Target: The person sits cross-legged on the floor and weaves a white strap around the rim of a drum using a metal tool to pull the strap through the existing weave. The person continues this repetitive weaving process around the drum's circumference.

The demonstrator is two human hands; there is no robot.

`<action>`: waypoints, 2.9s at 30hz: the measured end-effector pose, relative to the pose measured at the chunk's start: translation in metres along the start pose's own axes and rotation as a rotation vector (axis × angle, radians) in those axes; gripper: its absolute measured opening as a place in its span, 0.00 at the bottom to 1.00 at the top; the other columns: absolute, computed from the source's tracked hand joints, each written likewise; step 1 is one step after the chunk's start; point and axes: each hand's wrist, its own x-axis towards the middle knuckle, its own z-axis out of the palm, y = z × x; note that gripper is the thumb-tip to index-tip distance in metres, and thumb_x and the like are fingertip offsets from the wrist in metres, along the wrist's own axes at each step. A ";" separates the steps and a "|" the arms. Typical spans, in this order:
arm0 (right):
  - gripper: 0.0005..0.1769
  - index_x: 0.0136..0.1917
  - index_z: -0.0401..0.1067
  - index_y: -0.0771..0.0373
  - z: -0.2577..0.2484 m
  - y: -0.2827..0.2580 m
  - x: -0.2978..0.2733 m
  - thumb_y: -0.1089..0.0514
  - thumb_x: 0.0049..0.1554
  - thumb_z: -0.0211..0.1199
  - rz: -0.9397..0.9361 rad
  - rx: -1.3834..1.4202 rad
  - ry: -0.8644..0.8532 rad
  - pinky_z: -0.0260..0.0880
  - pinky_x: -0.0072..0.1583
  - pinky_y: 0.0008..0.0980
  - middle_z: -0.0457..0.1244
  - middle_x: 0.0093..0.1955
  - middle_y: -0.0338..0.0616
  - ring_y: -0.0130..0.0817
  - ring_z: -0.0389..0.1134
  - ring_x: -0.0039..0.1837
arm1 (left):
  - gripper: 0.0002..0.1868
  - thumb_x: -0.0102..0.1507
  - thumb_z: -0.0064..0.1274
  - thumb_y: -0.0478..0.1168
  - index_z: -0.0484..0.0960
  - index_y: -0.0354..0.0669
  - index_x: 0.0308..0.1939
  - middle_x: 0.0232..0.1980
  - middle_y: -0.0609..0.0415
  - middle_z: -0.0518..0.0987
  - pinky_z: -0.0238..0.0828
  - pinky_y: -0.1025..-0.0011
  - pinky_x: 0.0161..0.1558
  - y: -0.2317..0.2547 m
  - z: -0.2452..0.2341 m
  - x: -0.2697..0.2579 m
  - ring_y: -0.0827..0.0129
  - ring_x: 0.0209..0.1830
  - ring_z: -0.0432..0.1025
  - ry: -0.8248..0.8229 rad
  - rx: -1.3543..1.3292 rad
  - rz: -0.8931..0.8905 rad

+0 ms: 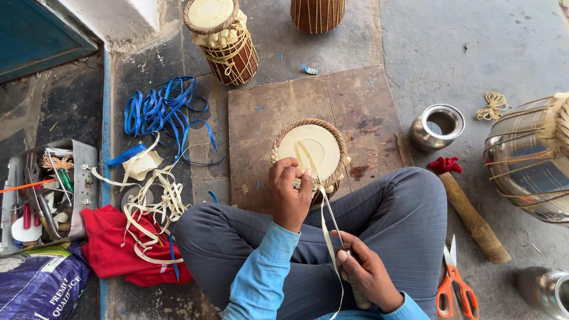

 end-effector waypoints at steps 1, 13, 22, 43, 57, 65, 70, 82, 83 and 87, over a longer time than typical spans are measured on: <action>0.30 0.73 0.64 0.64 0.000 0.001 0.000 0.50 0.62 0.56 0.000 -0.006 0.002 0.70 0.38 0.25 0.62 0.34 0.37 0.23 0.65 0.34 | 0.10 0.62 0.60 0.35 0.74 0.38 0.31 0.51 0.49 0.77 0.69 0.59 0.56 0.001 0.000 0.000 0.55 0.53 0.71 -0.003 0.005 0.008; 0.26 0.69 0.63 0.62 0.007 -0.055 -0.002 0.50 0.60 0.54 0.232 0.541 -0.219 0.68 0.35 0.28 0.65 0.38 0.45 0.30 0.66 0.34 | 0.05 0.65 0.59 0.36 0.79 0.39 0.40 0.50 0.50 0.75 0.67 0.58 0.55 0.012 -0.009 -0.010 0.54 0.53 0.69 -0.113 0.031 0.180; 0.34 0.67 0.71 0.29 -0.120 0.010 -0.094 0.48 0.47 0.67 -0.266 -1.243 -0.026 0.71 0.57 0.28 0.65 0.59 0.37 0.28 0.68 0.59 | 0.03 0.61 0.61 0.38 0.84 0.48 0.39 0.41 0.56 0.75 0.66 0.61 0.50 -0.031 -0.026 0.028 0.58 0.46 0.68 -0.170 0.034 0.219; 0.17 0.56 0.79 0.60 -0.006 -0.142 0.035 0.51 0.57 0.64 -0.121 -0.595 -0.104 0.75 0.41 0.28 0.71 0.39 0.42 0.30 0.73 0.38 | 0.05 0.63 0.60 0.39 0.85 0.48 0.43 0.38 0.60 0.81 0.69 0.66 0.48 -0.028 -0.058 0.038 0.63 0.40 0.71 -0.473 -0.176 0.272; 0.12 0.32 0.68 0.62 -0.006 -0.079 0.051 0.55 0.54 0.55 0.112 0.467 -0.037 0.51 0.32 0.35 0.55 0.26 0.38 0.30 0.54 0.29 | 0.09 0.60 0.63 0.42 0.77 0.48 0.35 0.36 0.58 0.77 0.63 0.61 0.52 -0.027 -0.050 0.036 0.62 0.41 0.70 -0.436 -0.067 0.325; 0.32 0.33 0.72 0.63 -0.078 -0.114 0.020 0.36 0.66 0.57 -0.226 -0.083 -0.671 0.64 0.40 0.36 0.67 0.32 0.47 0.38 0.67 0.36 | 0.13 0.61 0.62 0.42 0.82 0.48 0.48 0.30 0.60 0.76 0.69 0.64 0.47 -0.031 -0.057 0.044 0.65 0.36 0.72 -0.596 -0.243 -0.029; 0.27 0.47 0.77 0.66 -0.034 -0.116 0.048 0.41 0.64 0.50 -0.153 -0.413 -0.026 0.72 0.52 0.33 0.71 0.44 0.44 0.32 0.72 0.49 | 0.14 0.67 0.57 0.45 0.82 0.45 0.53 0.45 0.53 0.80 0.70 0.61 0.52 -0.044 -0.021 0.079 0.61 0.47 0.73 -0.306 0.039 0.143; 0.20 0.47 0.73 0.67 0.010 -0.109 0.058 0.48 0.65 0.52 -0.320 -0.116 -0.387 0.70 0.47 0.32 0.63 0.57 0.42 0.31 0.66 0.46 | 0.19 0.64 0.56 0.56 0.84 0.43 0.38 0.46 0.51 0.74 0.69 0.58 0.49 -0.011 0.024 0.075 0.55 0.49 0.66 -0.357 0.462 0.184; 0.21 0.48 0.73 0.68 0.010 -0.099 0.063 0.47 0.64 0.51 -0.070 0.117 -0.505 0.71 0.45 0.30 0.64 0.57 0.37 0.27 0.67 0.42 | 0.18 0.62 0.56 0.56 0.84 0.44 0.38 0.45 0.52 0.74 0.69 0.58 0.48 -0.006 0.024 0.070 0.56 0.48 0.66 -0.330 0.435 0.222; 0.22 0.43 0.73 0.66 0.013 -0.056 0.050 0.48 0.68 0.51 -0.034 0.106 -0.308 0.57 0.35 0.23 0.62 0.39 0.36 0.20 0.56 0.33 | 0.16 0.66 0.57 0.53 0.84 0.43 0.37 0.47 0.54 0.75 0.70 0.61 0.47 -0.004 0.023 0.067 0.58 0.48 0.66 -0.311 0.476 0.258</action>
